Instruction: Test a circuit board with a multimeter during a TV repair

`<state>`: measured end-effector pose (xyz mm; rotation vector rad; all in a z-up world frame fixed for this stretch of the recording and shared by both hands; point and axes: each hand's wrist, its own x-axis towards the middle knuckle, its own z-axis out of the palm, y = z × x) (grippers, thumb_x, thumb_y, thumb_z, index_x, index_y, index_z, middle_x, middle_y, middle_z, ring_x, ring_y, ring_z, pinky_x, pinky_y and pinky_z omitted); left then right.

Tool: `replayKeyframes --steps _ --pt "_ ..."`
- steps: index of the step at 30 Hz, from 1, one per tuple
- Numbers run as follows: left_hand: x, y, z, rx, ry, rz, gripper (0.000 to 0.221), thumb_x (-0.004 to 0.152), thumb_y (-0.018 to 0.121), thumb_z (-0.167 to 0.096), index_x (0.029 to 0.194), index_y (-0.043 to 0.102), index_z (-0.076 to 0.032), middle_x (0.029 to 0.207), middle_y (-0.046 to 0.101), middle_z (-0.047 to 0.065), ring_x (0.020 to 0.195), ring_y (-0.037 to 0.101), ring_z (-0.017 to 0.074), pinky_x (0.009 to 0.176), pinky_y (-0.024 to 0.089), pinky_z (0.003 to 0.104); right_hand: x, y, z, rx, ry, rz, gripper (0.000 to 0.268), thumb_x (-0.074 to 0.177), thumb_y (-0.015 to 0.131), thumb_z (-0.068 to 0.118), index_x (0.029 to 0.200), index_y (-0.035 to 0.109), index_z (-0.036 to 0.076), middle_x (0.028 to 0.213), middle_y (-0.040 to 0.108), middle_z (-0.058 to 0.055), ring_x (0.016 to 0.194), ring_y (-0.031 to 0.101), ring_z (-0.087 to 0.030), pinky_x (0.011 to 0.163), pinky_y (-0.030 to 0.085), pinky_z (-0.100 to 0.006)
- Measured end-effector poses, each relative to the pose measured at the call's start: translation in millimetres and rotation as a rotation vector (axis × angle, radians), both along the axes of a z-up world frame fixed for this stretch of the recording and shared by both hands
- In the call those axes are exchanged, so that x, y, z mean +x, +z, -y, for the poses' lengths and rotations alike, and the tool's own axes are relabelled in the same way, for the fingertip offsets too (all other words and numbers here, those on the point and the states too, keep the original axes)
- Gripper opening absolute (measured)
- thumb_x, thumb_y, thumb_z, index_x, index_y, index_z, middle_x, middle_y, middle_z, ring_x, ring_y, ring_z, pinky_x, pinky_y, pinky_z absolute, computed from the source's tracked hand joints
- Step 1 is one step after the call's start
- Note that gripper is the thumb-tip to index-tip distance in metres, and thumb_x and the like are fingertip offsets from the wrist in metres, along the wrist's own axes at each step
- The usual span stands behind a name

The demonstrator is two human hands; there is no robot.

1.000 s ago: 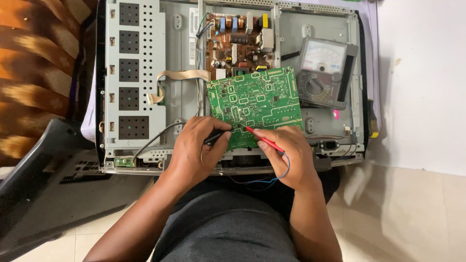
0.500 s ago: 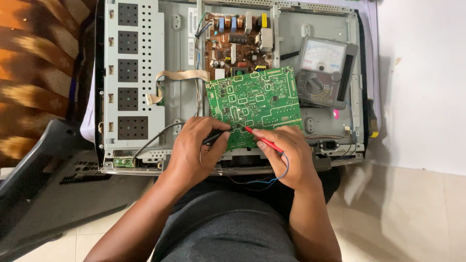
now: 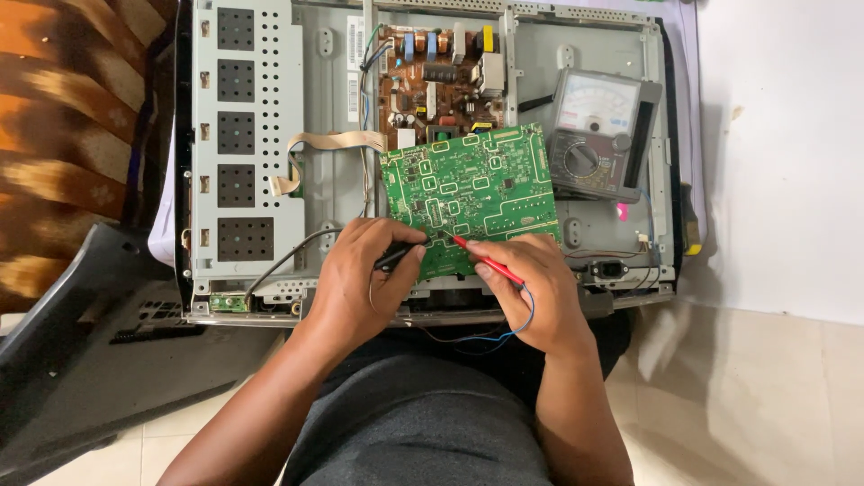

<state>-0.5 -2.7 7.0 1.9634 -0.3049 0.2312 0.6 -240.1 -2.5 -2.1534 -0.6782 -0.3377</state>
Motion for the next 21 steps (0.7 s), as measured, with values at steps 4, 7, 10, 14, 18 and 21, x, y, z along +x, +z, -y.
replayKeyframes --steps 4,7,10,14,18,21 --pt "0 -1 -2 0.007 -0.008 -0.006 0.01 0.093 0.073 -0.012 0.103 0.073 -0.011 0.083 0.07 0.013 0.09 0.07 0.0397 0.078 0.057 0.044 0 1 -2 0.002 -0.011 0.007 0.017 0.098 0.069 0.014 0.112 0.077 0.009 0.104 0.08 -0.007 0.086 0.072 -0.031 0.085 0.05 -0.039" --pt "0 -4 -2 0.031 -0.017 -0.007 0.011 0.092 0.074 -0.012 0.103 0.074 -0.012 0.083 0.071 0.012 0.09 0.07 0.0394 0.078 0.057 0.044 -1 0 -1 0.0 -0.026 0.014 0.017 0.098 0.07 0.014 0.112 0.077 0.009 0.103 0.08 -0.007 0.085 0.072 -0.031 0.085 0.05 -0.038" --pt "2 -9 -2 0.041 -0.024 -0.016 0.012 0.09 0.075 -0.014 0.102 0.075 -0.013 0.085 0.073 0.012 0.094 0.07 0.0401 0.082 0.057 0.046 -1 4 -1 0.015 -0.019 -0.014 0.018 0.099 0.069 0.014 0.114 0.077 0.01 0.103 0.08 -0.006 0.085 0.072 -0.031 0.086 0.049 -0.038" --pt "2 -10 -1 0.052 -0.016 -0.024 0.014 0.089 0.076 -0.012 0.103 0.074 -0.011 0.086 0.073 0.014 0.094 0.071 0.0414 0.082 0.057 0.049 -1 1 0 0.027 -0.017 -0.029 0.019 0.098 0.07 0.015 0.114 0.076 0.009 0.102 0.08 -0.008 0.085 0.072 -0.034 0.084 0.05 -0.042" --pt "1 -16 -3 0.052 -0.007 -0.039 0.013 0.09 0.076 -0.015 0.102 0.075 -0.012 0.089 0.075 0.011 0.096 0.071 0.0389 0.084 0.058 0.047 -2 -2 1 0.033 -0.016 -0.037 0.02 0.097 0.071 0.015 0.116 0.076 0.011 0.102 0.08 -0.007 0.087 0.072 -0.032 0.085 0.05 -0.04" --pt "1 -13 -2 0.048 0.007 -0.04 0.012 0.091 0.076 -0.014 0.102 0.075 -0.012 0.087 0.074 0.012 0.095 0.071 0.0394 0.082 0.058 0.048 -2 9 -3 0.048 -0.011 -0.046 0.02 0.099 0.069 0.016 0.117 0.075 0.011 0.1 0.079 -0.007 0.084 0.071 -0.033 0.084 0.05 -0.041"
